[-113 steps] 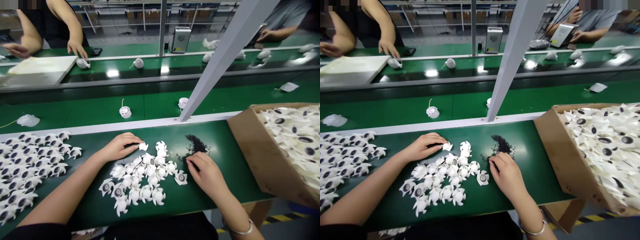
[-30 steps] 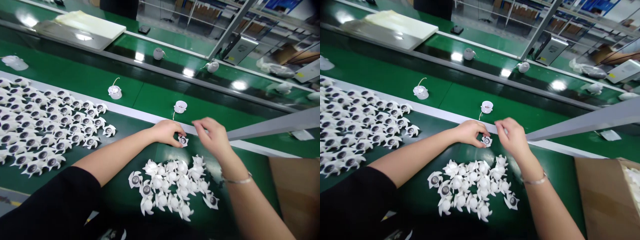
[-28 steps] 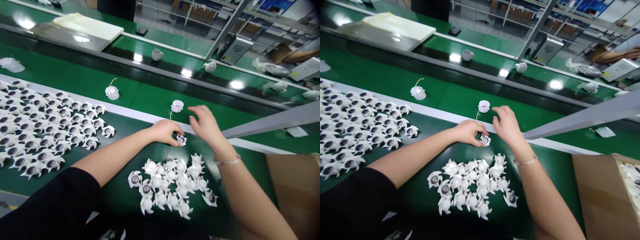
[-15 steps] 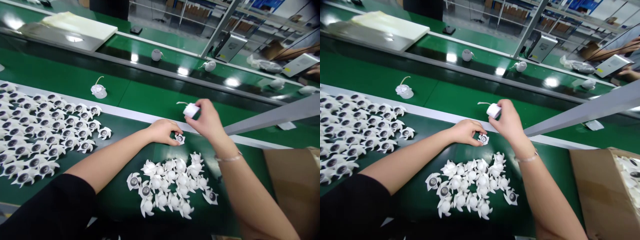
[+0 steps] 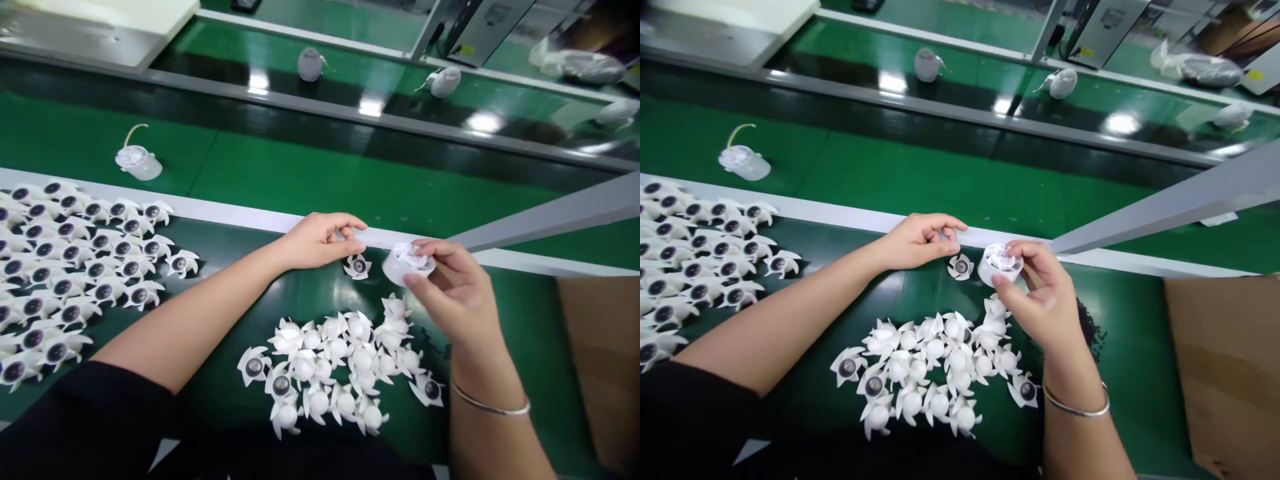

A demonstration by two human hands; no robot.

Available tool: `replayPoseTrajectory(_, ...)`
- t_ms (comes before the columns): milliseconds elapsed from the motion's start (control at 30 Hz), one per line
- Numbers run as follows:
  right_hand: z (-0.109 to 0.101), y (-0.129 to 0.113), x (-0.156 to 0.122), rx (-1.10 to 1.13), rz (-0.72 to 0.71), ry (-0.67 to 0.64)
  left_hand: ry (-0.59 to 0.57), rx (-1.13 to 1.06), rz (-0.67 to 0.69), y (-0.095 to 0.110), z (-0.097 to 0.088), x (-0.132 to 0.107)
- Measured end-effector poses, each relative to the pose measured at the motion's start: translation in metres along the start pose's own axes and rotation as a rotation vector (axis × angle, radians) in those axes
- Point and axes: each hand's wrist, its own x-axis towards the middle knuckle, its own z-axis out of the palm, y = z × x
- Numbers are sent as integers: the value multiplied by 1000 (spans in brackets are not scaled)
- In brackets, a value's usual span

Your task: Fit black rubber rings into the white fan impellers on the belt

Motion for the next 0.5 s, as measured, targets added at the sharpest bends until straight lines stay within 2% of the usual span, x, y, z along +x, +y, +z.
replayPoseTrajectory(67, 4, -4, -1, -42, -56, -23, 16, -57, -5, -2, 0, 2)
replayPoseTrajectory(133, 9, -9, -2, -179, -154, -59, 13, -107, -10, -3, 1, 2)
replayPoseTrajectory(267, 19, -13, -4, -393, -333, -225, -37, -136, -12, -2, -1, 2)
replayPoseTrajectory(333, 23, -12, -4, -443, -350, -248, -76, -93, -25, 0, -2, 3)
replayPoseTrajectory(500, 29, -8, 1, -477, -310, -196, -153, -55, -81, 2, -5, 7)
